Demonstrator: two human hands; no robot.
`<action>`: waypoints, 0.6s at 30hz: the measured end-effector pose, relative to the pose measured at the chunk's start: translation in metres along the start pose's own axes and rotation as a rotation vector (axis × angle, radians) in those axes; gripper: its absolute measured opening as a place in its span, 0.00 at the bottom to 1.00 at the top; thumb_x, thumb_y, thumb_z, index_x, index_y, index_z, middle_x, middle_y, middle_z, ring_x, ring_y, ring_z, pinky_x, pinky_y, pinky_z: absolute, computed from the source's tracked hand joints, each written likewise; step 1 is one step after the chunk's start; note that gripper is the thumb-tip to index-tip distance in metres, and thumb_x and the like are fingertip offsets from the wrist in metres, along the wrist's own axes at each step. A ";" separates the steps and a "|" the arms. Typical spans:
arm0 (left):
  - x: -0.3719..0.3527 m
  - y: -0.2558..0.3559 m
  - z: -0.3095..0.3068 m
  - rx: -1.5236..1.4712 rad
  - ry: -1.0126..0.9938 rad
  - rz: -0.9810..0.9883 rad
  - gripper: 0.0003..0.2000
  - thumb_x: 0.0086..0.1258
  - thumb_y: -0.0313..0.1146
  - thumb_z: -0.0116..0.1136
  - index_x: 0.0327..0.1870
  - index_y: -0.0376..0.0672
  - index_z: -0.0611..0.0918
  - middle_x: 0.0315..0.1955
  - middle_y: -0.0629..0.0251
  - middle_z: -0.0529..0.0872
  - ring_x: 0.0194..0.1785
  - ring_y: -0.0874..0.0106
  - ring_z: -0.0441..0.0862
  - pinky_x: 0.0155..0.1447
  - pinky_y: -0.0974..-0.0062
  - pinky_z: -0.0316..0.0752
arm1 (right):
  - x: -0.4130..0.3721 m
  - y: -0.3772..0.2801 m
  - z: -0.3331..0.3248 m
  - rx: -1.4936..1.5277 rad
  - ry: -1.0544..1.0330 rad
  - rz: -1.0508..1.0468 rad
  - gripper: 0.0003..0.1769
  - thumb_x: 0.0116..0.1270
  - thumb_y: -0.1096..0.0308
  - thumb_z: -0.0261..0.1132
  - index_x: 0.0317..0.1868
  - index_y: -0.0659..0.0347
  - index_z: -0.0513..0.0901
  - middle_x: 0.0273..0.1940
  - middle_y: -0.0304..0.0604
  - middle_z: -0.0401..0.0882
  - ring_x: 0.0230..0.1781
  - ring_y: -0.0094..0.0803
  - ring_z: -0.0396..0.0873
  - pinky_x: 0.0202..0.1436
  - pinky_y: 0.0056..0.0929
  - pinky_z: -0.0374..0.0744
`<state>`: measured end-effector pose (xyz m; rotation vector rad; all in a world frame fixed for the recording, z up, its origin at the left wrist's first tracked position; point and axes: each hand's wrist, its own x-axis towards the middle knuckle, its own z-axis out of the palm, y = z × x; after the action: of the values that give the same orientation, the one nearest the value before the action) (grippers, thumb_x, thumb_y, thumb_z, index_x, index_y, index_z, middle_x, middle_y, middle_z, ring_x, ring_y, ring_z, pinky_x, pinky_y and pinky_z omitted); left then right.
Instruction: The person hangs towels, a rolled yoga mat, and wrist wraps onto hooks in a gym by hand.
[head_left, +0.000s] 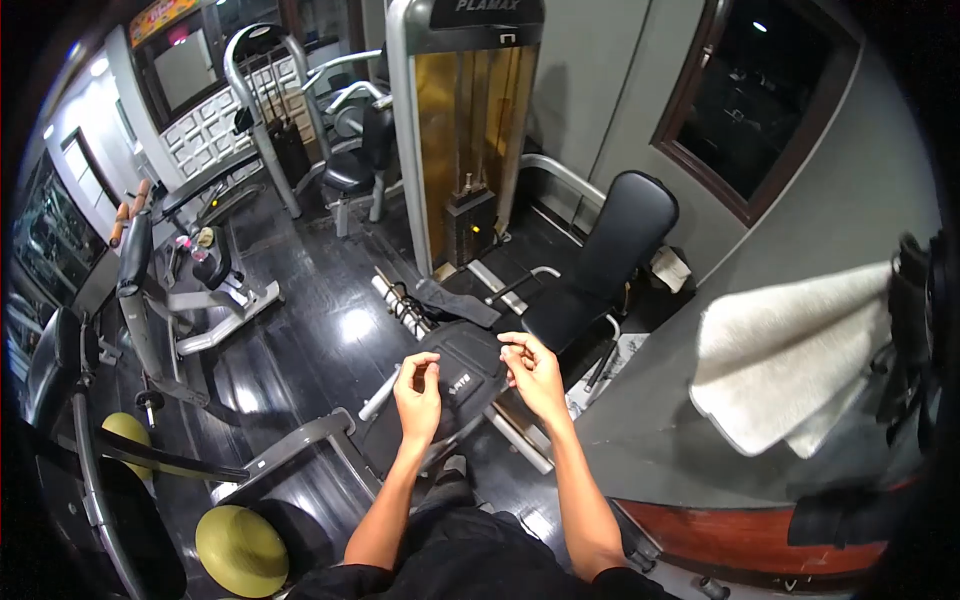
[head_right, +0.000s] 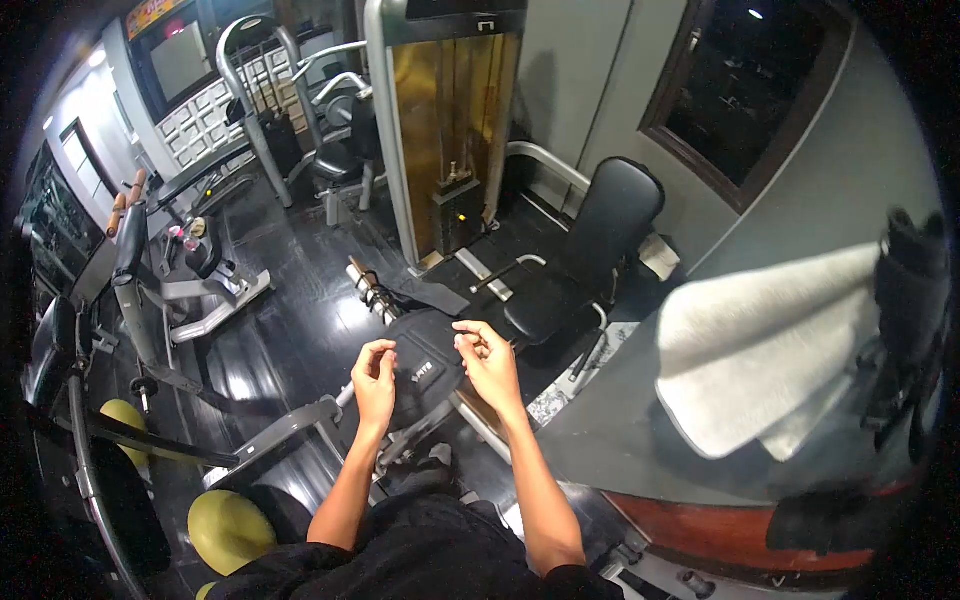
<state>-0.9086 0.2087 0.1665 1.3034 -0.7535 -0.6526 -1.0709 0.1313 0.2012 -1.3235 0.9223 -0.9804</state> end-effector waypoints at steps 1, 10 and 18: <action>0.013 -0.003 -0.004 0.111 0.019 0.106 0.05 0.70 0.23 0.54 0.42 0.38 0.81 0.32 0.72 0.79 0.32 0.82 0.74 0.37 0.84 0.68 | 0.014 0.005 0.005 -0.084 -0.040 -0.007 0.12 0.70 0.68 0.62 0.51 0.60 0.80 0.33 0.31 0.78 0.25 0.13 0.70 0.28 0.15 0.71; 0.117 -0.047 -0.031 0.547 0.103 0.220 0.13 0.67 0.23 0.53 0.52 0.40 0.80 0.50 0.55 0.77 0.58 0.57 0.75 0.63 0.66 0.68 | 0.117 0.036 0.064 -0.676 -0.331 -0.374 0.14 0.62 0.74 0.64 0.49 0.56 0.82 0.45 0.43 0.80 0.44 0.39 0.80 0.50 0.34 0.78; 0.147 -0.077 -0.041 0.505 -0.078 0.141 0.09 0.67 0.27 0.57 0.46 0.42 0.85 0.43 0.54 0.81 0.49 0.57 0.80 0.55 0.65 0.74 | 0.149 0.067 0.078 -0.848 -0.556 -0.228 0.10 0.62 0.71 0.64 0.44 0.57 0.82 0.42 0.47 0.82 0.46 0.48 0.81 0.49 0.41 0.78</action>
<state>-0.7871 0.1055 0.1045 1.6689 -1.1107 -0.4124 -0.9444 0.0169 0.1390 -2.3066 0.7713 -0.3067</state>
